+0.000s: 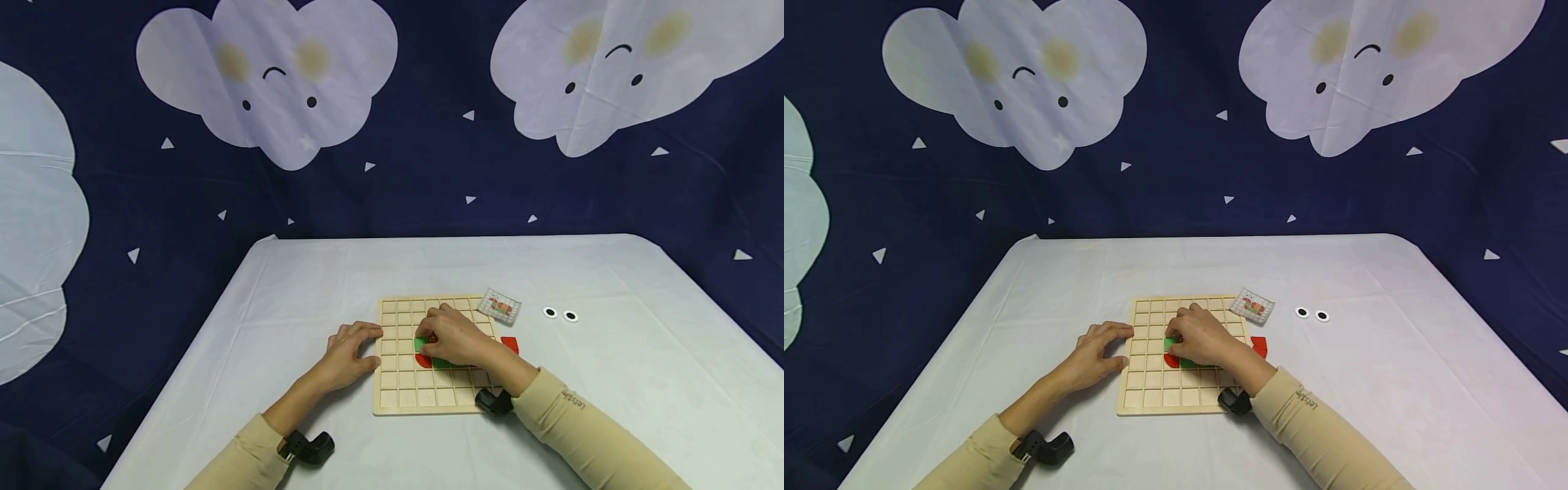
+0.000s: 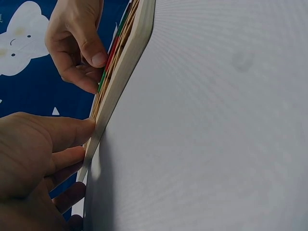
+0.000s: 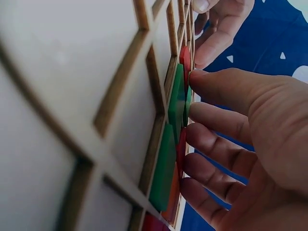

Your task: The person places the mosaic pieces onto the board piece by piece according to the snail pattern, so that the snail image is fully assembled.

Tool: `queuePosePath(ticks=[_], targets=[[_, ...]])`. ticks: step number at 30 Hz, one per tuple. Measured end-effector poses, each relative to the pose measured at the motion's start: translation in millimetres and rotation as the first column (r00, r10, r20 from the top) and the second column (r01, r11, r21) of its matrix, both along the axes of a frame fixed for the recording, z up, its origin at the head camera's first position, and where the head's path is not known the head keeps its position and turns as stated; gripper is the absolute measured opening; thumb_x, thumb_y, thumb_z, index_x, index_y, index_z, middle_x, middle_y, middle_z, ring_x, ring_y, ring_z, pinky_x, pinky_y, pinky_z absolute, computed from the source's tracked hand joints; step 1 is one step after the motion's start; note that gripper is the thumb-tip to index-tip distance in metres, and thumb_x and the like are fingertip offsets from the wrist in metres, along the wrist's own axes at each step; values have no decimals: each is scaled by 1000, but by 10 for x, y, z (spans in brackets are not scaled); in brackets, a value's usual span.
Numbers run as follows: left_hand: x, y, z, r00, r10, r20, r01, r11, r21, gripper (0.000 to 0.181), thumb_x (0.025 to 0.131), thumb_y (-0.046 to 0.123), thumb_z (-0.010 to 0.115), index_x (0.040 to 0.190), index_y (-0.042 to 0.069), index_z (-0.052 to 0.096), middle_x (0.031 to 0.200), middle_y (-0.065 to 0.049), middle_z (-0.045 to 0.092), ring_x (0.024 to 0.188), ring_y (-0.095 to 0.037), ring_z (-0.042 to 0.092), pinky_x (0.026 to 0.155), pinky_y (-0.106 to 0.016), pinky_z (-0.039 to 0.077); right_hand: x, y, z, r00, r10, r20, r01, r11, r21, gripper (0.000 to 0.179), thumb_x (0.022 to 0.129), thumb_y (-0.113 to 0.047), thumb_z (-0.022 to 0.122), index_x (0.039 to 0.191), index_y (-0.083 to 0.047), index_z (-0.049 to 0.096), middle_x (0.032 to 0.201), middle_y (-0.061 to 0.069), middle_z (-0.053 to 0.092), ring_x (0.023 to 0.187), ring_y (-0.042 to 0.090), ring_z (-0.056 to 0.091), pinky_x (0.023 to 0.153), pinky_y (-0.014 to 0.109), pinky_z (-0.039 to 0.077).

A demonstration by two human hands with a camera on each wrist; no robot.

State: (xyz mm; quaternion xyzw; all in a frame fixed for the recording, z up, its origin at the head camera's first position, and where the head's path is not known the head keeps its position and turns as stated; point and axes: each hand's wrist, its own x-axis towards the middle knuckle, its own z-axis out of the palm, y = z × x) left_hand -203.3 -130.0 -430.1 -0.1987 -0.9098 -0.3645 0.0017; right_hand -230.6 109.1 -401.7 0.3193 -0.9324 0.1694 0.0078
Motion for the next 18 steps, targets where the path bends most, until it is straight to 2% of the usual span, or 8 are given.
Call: queuePosePath(ticks=[5, 9, 18], targets=[[2, -1, -4, 1000, 4, 6, -4, 1000, 2, 42, 80, 13, 70, 121, 7, 61, 131, -2, 55, 120, -27, 42, 101, -50, 24, 6, 16, 16, 1000, -6, 22, 7, 999, -34, 19, 80, -25, 73, 96, -15, 73, 89, -3, 62, 78, 11, 43, 69, 26, 36], [1, 4, -4, 1000, 4, 7, -4, 1000, 5, 43, 80, 13, 70, 121, 8, 61, 131, -2, 55, 120, -27, 42, 100, -49, 24, 9, 88, 69, 1000, -21, 10, 22, 997, -71, 21, 81, -24, 71, 99, -13, 72, 90, -2, 61, 82, 12, 45, 71, 28, 38], [3, -4, 6, 1000, 1, 2, -1, 1000, 7, 43, 80, 13, 70, 121, 7, 61, 131, -2, 55, 120, -26, 42, 98, -46, 24, 49, 579, 172, 988, -137, -72, 132, 989, -72, 26, 79, -24, 73, 102, -11, 72, 90, -1, 62, 86, 16, 50, 71, 32, 42]])
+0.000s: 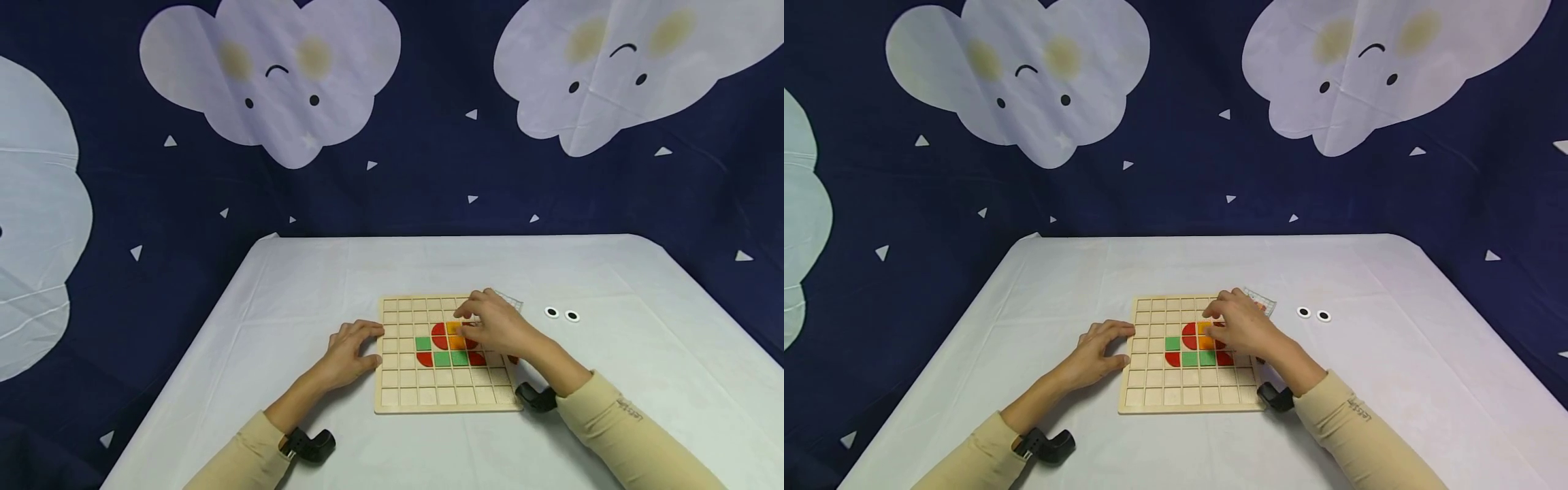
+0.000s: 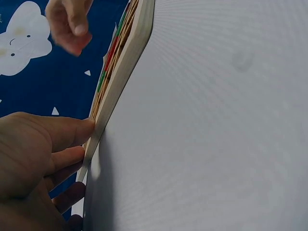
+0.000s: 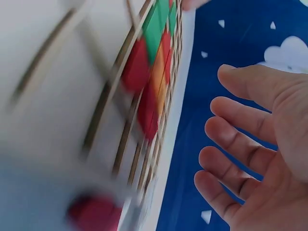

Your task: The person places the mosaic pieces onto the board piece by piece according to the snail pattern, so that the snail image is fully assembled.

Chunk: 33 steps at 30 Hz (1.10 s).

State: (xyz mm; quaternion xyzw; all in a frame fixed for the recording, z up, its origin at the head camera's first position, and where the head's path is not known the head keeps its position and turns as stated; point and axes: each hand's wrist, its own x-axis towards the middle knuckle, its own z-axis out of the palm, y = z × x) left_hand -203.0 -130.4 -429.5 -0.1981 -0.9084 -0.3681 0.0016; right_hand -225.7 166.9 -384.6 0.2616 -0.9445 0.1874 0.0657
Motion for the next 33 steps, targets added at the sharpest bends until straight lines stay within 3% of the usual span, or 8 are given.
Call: queuePosePath(ticks=[7, 14, 23, 33], targets=[[1, 3, 5, 1000, -1, 5, 1, 1000, -6, 43, 80, 13, 70, 121, 7, 61, 131, -1, 55, 120, -26, 42, 99, -47, 24, 175, 479, -70, 995, -103, 4, 103, 995, 8, 21, 80, -19, 70, 100, -13, 71, 92, -3, 63, 87, 15, 50, 73, 33, 41], [3, 0, 13, 1000, -4, 6, 4, 1000, -7, 42, 80, 13, 70, 121, 7, 60, 131, -2, 54, 119, -26, 42, 99, -48, 24, 303, 784, -166, 989, -148, -6, 148, 989, 8, 22, 76, -17, 72, 97, -11, 72, 88, -1, 62, 83, 15, 49, 70, 32, 40], [2, 1, 10, 1000, -3, 4, 3, 1000, -5, 43, 81, 13, 70, 122, 7, 60, 132, -2, 54, 120, -26, 41, 99, -48, 24, 207, 968, -219, 983, -181, 13, 180, 982, 62, 22, 75, -15, 71, 96, -9, 71, 85, 0, 60, 82, 17, 47, 72, 34, 38], [6, 2, 6, 1000, -3, 9, 3, 1000, -7, 42, 81, 13, 70, 122, 8, 60, 132, -1, 54, 120, -26, 41, 99, -47, 24, 133, 907, -275, 987, -159, 30, 157, 986, 62, 21, 75, -17, 73, 95, -13, 71, 85, -2, 59, 80, 14, 46, 68, 30, 36]])
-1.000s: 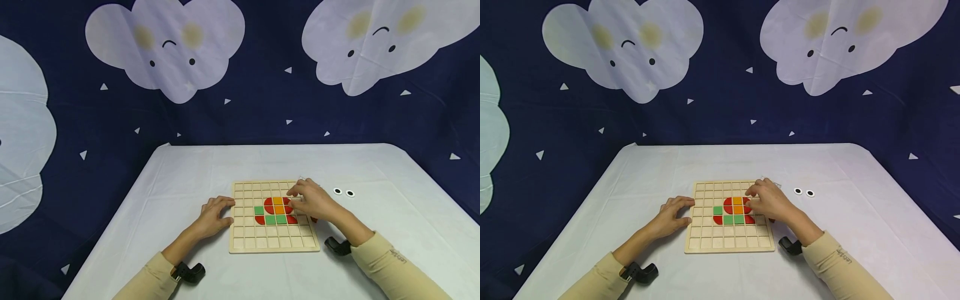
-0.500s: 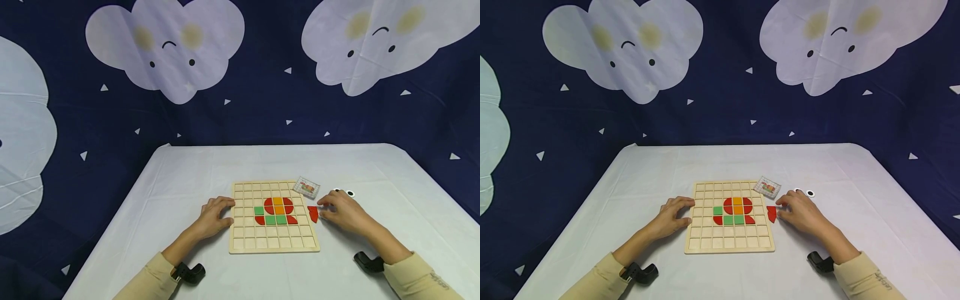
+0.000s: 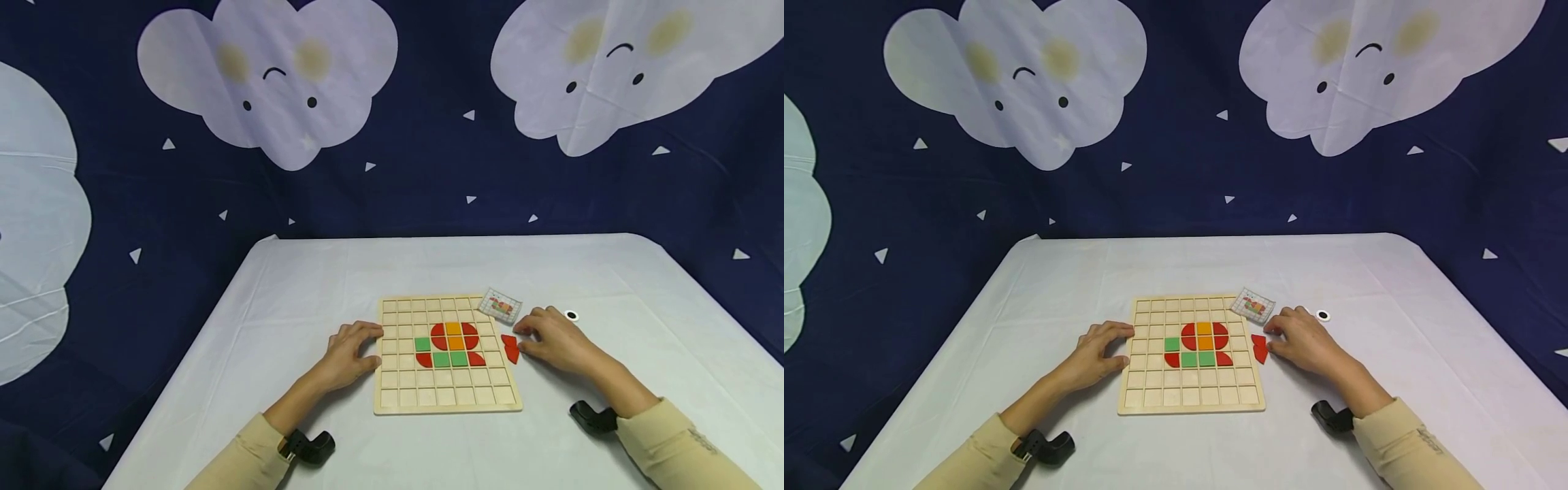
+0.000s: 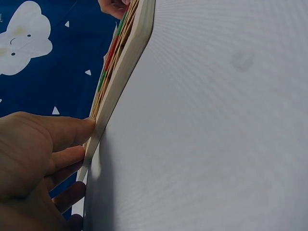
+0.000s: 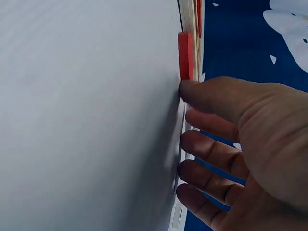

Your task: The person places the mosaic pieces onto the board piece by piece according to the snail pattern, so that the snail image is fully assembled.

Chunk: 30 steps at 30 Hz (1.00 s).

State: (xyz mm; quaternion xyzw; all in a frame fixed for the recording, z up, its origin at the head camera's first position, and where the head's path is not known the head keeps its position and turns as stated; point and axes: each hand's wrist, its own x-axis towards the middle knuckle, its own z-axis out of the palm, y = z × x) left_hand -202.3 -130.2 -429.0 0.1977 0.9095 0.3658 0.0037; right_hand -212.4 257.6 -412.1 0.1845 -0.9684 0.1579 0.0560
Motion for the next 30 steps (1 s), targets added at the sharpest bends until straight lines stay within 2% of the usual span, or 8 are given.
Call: queuePosePath(ticks=[9, 14, 22, 30], targets=[[-5, 2, -3, 1000, 4, 20, -4, 1000, 13, 43, 82, 13, 69, 123, 7, 59, 133, -2, 53, 121, -26, 40, 100, -48, 22, -78, -115, 4, 1000, 22, 19, -22, 1000, 6, 26, 75, -25, 75, 98, -14, 71, 87, -2, 59, 82, 15, 46, 70, 30, 36], [-3, 7, -1, 1000, 7, 17, -7, 1000, 12, 43, 81, 13, 69, 122, 7, 60, 133, -1, 53, 122, -26, 40, 100, -48, 23, -109, -146, 18, 999, 25, 39, -26, 999, 23, 28, 76, -26, 74, 101, -13, 71, 95, 3, 62, 84, 18, 47, 70, 31, 37], [-4, 13, 0, 1000, 2, 2, -2, 1000, 7, 42, 81, 13, 69, 122, 7, 60, 132, -2, 54, 122, -27, 40, 98, -48, 24, -63, -61, -10, 998, 62, 16, -62, 998, 3, 26, 75, -23, 75, 98, -12, 72, 96, 4, 63, 83, 17, 47, 71, 30, 37], [2, 7, 4, 1000, 0, -3, -1, 1000, -2, 42, 81, 13, 69, 122, 7, 60, 132, -2, 54, 120, -26, 41, 98, -47, 24, -20, -21, -34, 999, 53, 7, -53, 998, -15, 21, 75, -19, 72, 96, -14, 72, 95, 1, 63, 86, 16, 49, 73, 31, 38]])
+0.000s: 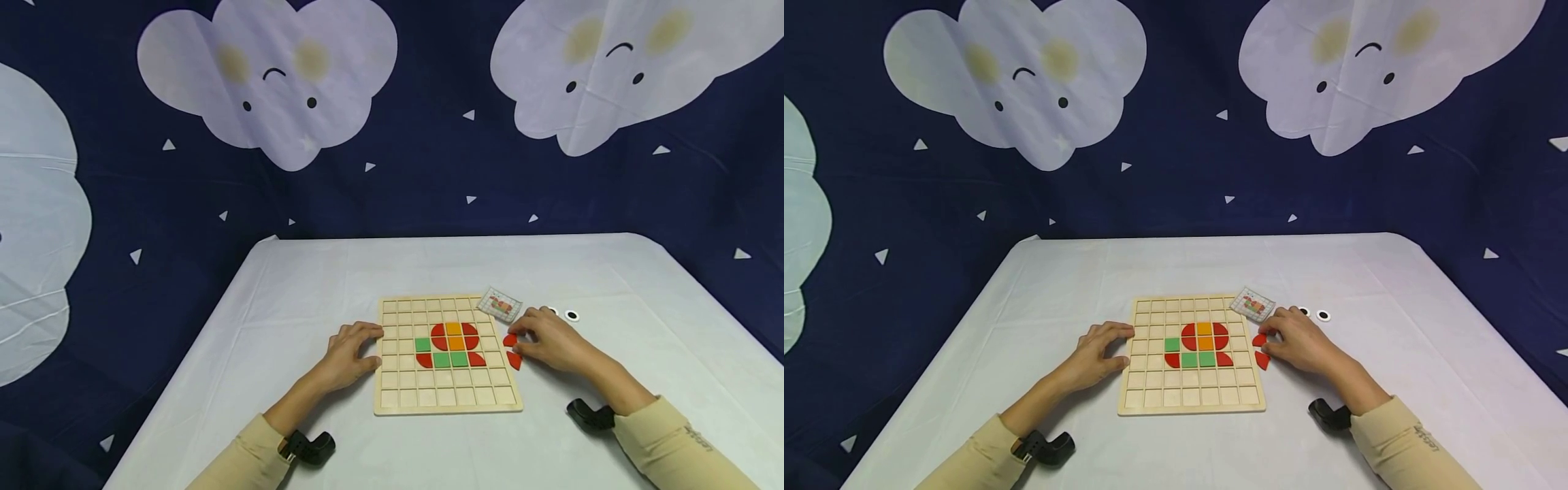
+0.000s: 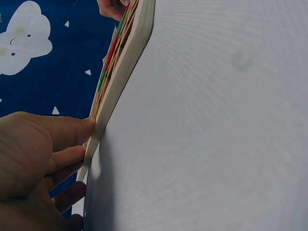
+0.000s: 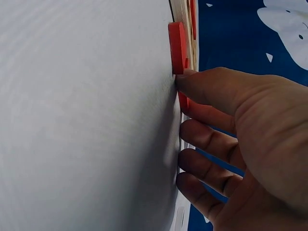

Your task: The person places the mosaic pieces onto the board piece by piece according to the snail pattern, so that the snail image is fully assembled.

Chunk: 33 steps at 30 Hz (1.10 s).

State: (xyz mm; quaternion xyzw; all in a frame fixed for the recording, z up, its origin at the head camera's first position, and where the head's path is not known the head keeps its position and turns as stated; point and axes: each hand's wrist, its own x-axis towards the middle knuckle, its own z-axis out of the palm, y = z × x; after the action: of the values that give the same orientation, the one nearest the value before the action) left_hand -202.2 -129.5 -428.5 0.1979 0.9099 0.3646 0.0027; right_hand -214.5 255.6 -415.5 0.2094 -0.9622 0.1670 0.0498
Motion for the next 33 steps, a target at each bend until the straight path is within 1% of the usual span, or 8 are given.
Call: queuePosePath(ticks=[6, 12, 16, 19, 24, 33], targets=[[1, 5, 5, 1000, -3, 2, 3, 1000, 7, 42, 81, 13, 70, 122, 6, 60, 132, -2, 54, 121, -27, 41, 98, -48, 24, 11, 15, 5, 1000, 5, -15, -5, 1000, 0, 20, 74, -17, 72, 94, -14, 72, 92, 0, 63, 84, 16, 48, 72, 30, 37], [-4, 0, 10, 1000, -11, -5, 11, 1000, -1, 43, 81, 13, 69, 122, 6, 60, 132, -3, 54, 120, -27, 41, 98, -48, 24, 30, 51, -3, 1000, 4, -4, -4, 1000, 6, 20, 76, -16, 71, 96, -14, 72, 92, -2, 62, 84, 14, 47, 72, 30, 37], [-4, -8, 9, 1000, -9, -8, 9, 1000, -3, 43, 80, 13, 69, 122, 6, 60, 132, -3, 54, 120, -28, 41, 99, -49, 24, 17, 54, -10, 999, 21, -35, -21, 1000, 0, 19, 76, -15, 71, 96, -15, 72, 92, -3, 62, 85, 14, 49, 74, 31, 39], [-4, -10, 5, 1000, -9, -6, 9, 1000, -7, 43, 81, 13, 69, 122, 6, 60, 132, -3, 54, 120, -27, 41, 99, -49, 24, 6, 54, -13, 998, 34, -48, -34, 999, 9, 21, 75, -15, 70, 96, -15, 72, 90, -3, 61, 83, 14, 47, 72, 30, 38], [-4, -7, 8, 1000, -9, -8, 9, 1000, -5, 43, 80, 13, 69, 122, 6, 60, 131, -3, 54, 119, -27, 41, 98, -49, 24, 8, 57, -16, 998, 46, -37, -45, 999, 23, 22, 74, -15, 71, 97, -16, 71, 88, -5, 59, 80, 11, 42, 69, 26, 33], [-5, -4, -1, 1000, -1, 0, 1, 1000, 0, 43, 81, 13, 69, 122, 7, 60, 131, -2, 54, 119, -26, 41, 98, -48, 24, 5, 37, -9, 995, 94, -15, -94, 995, 26, 24, 74, -20, 73, 98, -20, 71, 88, -8, 56, 80, 10, 39, 68, 24, 30]])
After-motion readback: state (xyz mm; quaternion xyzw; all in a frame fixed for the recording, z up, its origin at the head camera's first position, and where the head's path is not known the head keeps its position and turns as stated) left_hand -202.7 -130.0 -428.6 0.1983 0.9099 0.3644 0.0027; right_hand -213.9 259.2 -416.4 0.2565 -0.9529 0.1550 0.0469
